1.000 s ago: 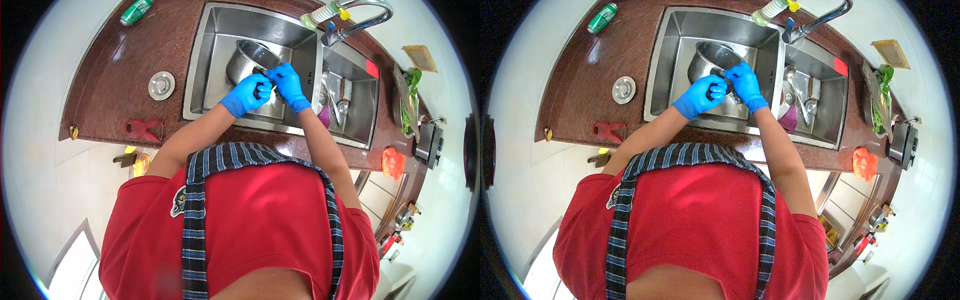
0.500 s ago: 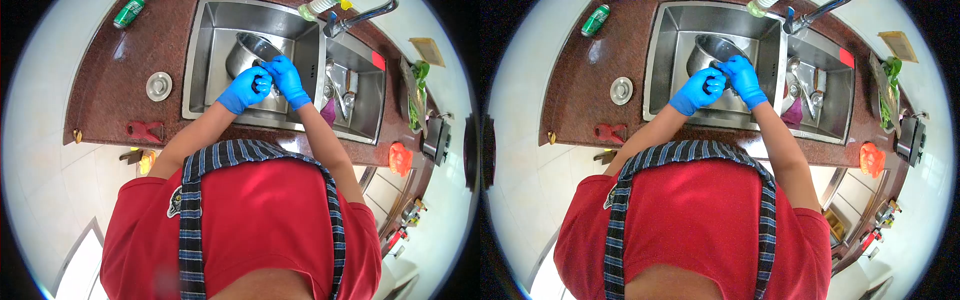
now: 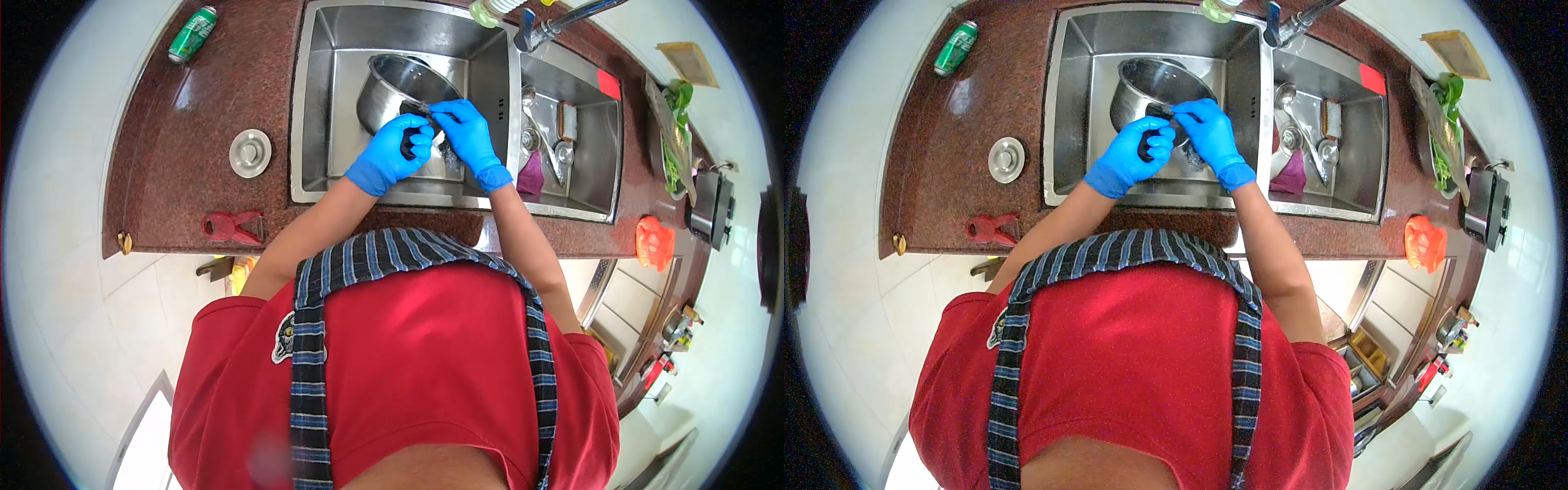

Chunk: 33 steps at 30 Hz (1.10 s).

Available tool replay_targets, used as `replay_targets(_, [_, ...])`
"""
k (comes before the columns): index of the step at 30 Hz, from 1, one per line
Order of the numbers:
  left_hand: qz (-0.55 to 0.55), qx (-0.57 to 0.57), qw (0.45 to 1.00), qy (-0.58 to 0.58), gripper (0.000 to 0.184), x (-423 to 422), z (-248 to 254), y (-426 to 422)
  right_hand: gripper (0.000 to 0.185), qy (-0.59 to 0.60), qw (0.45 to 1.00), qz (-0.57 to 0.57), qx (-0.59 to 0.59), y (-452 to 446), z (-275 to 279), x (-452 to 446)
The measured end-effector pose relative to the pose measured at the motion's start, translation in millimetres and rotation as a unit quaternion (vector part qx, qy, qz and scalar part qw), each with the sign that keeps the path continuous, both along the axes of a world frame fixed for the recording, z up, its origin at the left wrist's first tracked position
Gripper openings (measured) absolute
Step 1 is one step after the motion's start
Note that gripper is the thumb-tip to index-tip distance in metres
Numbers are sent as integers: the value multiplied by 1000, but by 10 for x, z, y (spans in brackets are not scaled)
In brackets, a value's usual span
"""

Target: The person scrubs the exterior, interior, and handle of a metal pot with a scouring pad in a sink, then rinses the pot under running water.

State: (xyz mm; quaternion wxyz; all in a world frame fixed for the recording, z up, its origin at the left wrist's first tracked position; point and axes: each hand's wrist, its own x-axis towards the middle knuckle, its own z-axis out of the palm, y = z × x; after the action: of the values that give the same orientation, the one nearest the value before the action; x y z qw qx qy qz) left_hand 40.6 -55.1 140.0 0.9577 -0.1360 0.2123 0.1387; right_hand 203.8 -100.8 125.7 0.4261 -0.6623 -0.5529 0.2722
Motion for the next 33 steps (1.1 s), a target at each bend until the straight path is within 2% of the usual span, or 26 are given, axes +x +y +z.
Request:
replay_targets(1, [12, 17, 1000, 6, 13, 12, 10, -4, 13, -45, 998, 49, 18, 47, 7, -2])
replay_targets(2, [23, 32, 999, 12, 12, 27, 19, -13, 13, -47, 998, 49, 17, 112, 72, -41])
replay_targets(4, [27, 25, 999, 32, 12, 52, 41, -25, 14, -172, 980, 93, -35, 236, 211, -140])
replay_targets(6, [33, 23, 998, 54, 12, 59, 8, -3, 14, -216, 971, 89, -48, 253, 176, -107])
replay_targets(8, [26, 0, 999, -25, 12, 69, -105, 25, 15, -259, 961, 79, -59, 205, 32, -101])
replay_targets(10, [22, -8, 999, -31, 12, 78, -104, 46, 16, -107, 993, 0, -45, 91, -246, -80])
replay_targets(11, [19, -20, 999, -33, 13, 69, -101, 34, 16, -103, 994, -10, -45, 53, -210, -111])
replay_targets(13, [-8, -28, 999, -28, 14, 41, -41, 30, 16, -213, 976, -46, 7, -24, -70, -240])
replay_targets(15, [-1, -1, 1000, 11, 14, 24, 46, 26, 16, -193, 978, -79, -8, -118, -122, -228])
replay_targets(17, [-18, -5, 1000, -10, 11, -22, -32, 31, 14, -184, 976, -116, -6, -251, -258, -148])
replay_targets(18, [-20, -10, 1000, -18, 11, -34, -34, 28, 13, -118, 980, -154, -48, -302, -330, -123])
replay_targets(19, [-20, -14, 999, -28, 13, -30, -35, 39, 13, -115, 978, -164, -48, -339, -399, -99])
replay_targets(20, [-29, -29, 999, -19, 21, -18, -34, 55, 13, -62, 979, -194, -31, -350, -390, -108])
replay_targets(21, [-36, -29, 999, -16, 21, -9, -36, 54, 14, -8, 975, -221, -14, -356, -386, -136])
replay_targets(24, [-16, -72, 997, -31, 47, -8, -32, 41, 15, 41, 977, -208, 29, -237, -346, -325])
replay_targets(27, [2, -93, 996, 9, 47, 3, -33, 45, 17, 47, 981, -179, 59, -110, -329, -372])
replay_targets(29, [11, -74, 997, -1, 45, 14, -64, 31, 20, 73, 988, -134, -24, -56, -370, -310])
replay_targets(30, [15, -55, 998, -13, 43, 16, -75, 13, 20, 215, 966, -142, 20, -8, -474, -308])
replay_targets(31, [19, -52, 998, -16, 43, 34, -81, 13, 20, 212, 967, -138, 21, -26, -555, -266])
replay_targets(33, [22, -42, 999, -4, 42, 79, -80, 5, 18, 7, 990, -131, 50, -95, -418, -220])
